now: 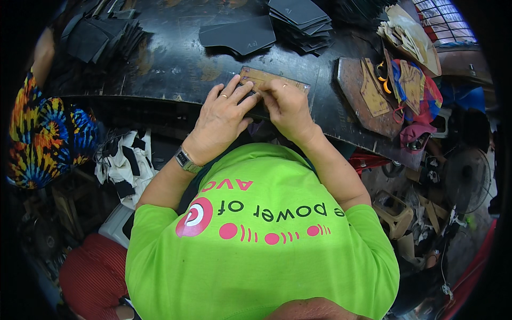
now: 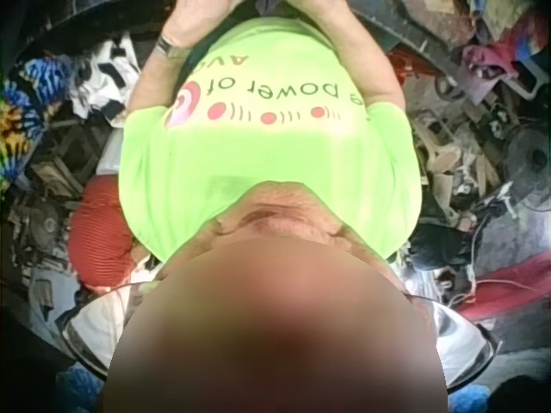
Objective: The person repeatedly places a cardboard template on dark sheet material and uses a small pointed tool to mark the material along the template edges. They remove the template, set it aside, and repeat the process on additional sheets.
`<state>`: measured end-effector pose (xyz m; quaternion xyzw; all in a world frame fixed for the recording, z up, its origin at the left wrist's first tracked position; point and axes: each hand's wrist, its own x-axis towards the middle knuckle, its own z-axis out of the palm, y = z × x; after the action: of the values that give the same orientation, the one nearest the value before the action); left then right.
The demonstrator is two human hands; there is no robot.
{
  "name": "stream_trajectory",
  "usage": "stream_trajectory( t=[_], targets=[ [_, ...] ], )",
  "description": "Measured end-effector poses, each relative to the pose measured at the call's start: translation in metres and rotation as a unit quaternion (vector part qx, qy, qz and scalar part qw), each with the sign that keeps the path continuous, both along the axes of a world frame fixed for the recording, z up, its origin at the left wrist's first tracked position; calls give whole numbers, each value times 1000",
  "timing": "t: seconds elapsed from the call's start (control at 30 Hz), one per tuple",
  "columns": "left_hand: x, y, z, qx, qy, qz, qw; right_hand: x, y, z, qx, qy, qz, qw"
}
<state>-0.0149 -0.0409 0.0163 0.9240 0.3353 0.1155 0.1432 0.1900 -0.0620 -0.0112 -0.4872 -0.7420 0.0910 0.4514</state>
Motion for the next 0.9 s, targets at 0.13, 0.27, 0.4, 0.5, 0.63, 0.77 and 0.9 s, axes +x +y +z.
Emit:
stream_trajectory(
  t=[0.13, 0.27, 0.4, 0.5, 0.63, 0.77, 0.9],
  targets=[
    [0, 0, -1, -6, -14, 4, 1000, 9, 8, 1, -285, 320, -9, 904],
    [-2, 1, -2, -25, -44, 0, 999, 2, 18, -4, -251, 387, 22, 887],
    [-5, 3, -3, -19, -38, -10, 999, -7, 17, -5, -256, 281, 7, 925],
    [-5, 6, -3, -7, -40, -18, 999, -11, 16, -2, -88, 71, 15, 994],
    [-4, 6, 0, -13, -36, -15, 999, -11, 20, 2, -119, 111, 15, 987],
    [-4, 5, 2, -15, -42, -16, 999, -15, 26, 3, -243, 270, -1, 932],
    [-4, 6, 2, -3, -42, -27, 999, -21, 31, 2, -56, 54, 32, 996]
  ],
)
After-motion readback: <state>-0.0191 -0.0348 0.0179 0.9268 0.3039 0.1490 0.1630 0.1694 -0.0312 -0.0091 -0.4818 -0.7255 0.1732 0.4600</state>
